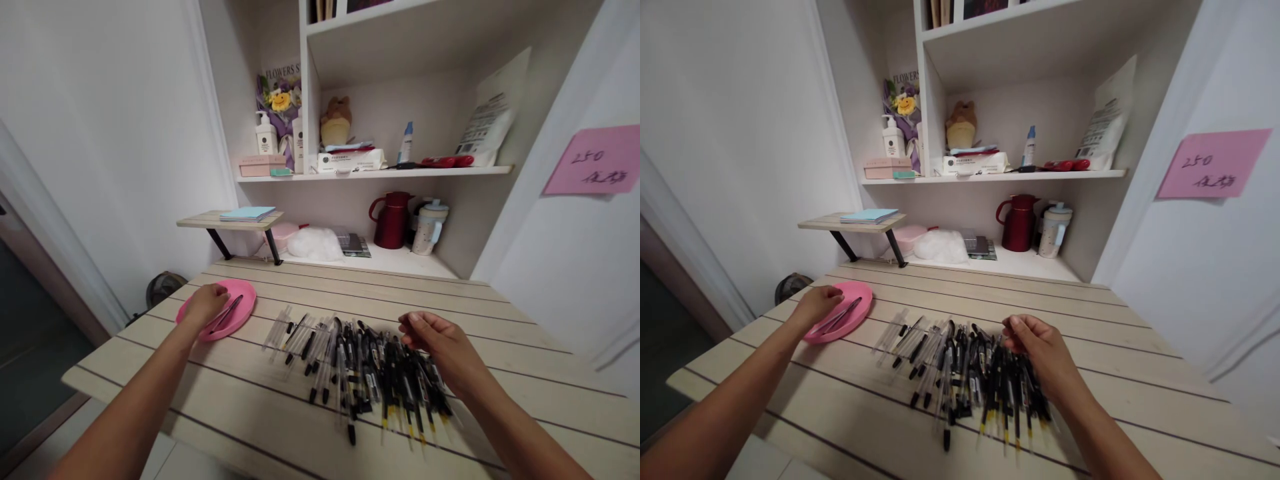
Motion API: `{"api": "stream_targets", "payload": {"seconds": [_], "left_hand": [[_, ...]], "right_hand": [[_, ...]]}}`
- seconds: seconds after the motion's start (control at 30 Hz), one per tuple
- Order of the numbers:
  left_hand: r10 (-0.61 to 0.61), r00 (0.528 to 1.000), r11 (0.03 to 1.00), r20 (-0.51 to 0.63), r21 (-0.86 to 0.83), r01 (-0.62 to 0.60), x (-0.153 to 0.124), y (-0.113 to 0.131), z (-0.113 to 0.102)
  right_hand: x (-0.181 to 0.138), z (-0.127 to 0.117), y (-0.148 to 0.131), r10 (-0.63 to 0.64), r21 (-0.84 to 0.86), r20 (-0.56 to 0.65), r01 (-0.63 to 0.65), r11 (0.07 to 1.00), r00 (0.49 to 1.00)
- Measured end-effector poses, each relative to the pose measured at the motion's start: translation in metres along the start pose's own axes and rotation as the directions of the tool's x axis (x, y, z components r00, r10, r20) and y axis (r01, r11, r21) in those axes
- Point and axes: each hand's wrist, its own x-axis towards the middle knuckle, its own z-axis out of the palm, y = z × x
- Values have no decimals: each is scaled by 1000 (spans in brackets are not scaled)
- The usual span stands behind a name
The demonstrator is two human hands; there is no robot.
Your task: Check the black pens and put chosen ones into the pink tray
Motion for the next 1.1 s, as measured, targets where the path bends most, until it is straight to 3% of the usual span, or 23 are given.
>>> {"api": "stream_targets", "payload": {"seconds": [0.1,0.2,0.23,0.3,0.37,0.47,0.6,0.73,0.8,0.9,0.97,1.1], "left_hand": [[98,995,990,-22,-96,-100,-13,26,5],[248,967,952,55,-198,-233,-41,65,24],[311,946,929,93,-237,-283,-53,79,32],[489,854,841,178,-355,-408,-75,102,48],[603,769,780,210,-356,-515,-93,117,61],[647,733,754,210,-324,-572,-102,126,73],[631,735,774,250,-271,-572,-93,135,78],[598,743,798,300,-143,-585,-87,152,81],[555,780,823,288,-49,-567,-88,159,85],[493,833,854,251,45,-518,-90,159,92],[483,838,858,253,56,-511,-90,155,95],[505,822,850,265,13,-526,-86,145,94]], "right_hand": [[1,-2,-3,-9,-1,-13,9,1000,1000],[2,-5,-8,-23,-3,-25,23,1000,999],[2,-7,-9,-31,-6,-26,30,1000,999],[3,-9,-12,-51,-14,-32,50,999,998],[4,-12,-14,-68,-30,-46,67,997,997],[6,-17,-18,-92,-53,-70,89,995,993],[10,-26,-24,-112,-91,-116,101,991,987],[14,-37,-23,-71,-289,-81,45,956,994],[15,-42,-20,-13,-510,-1,11,860,1000],[16,-47,-17,53,-850,77,38,525,996],[15,-48,-16,57,-935,73,49,351,996],[13,-45,-14,62,-970,64,48,239,996]]}}
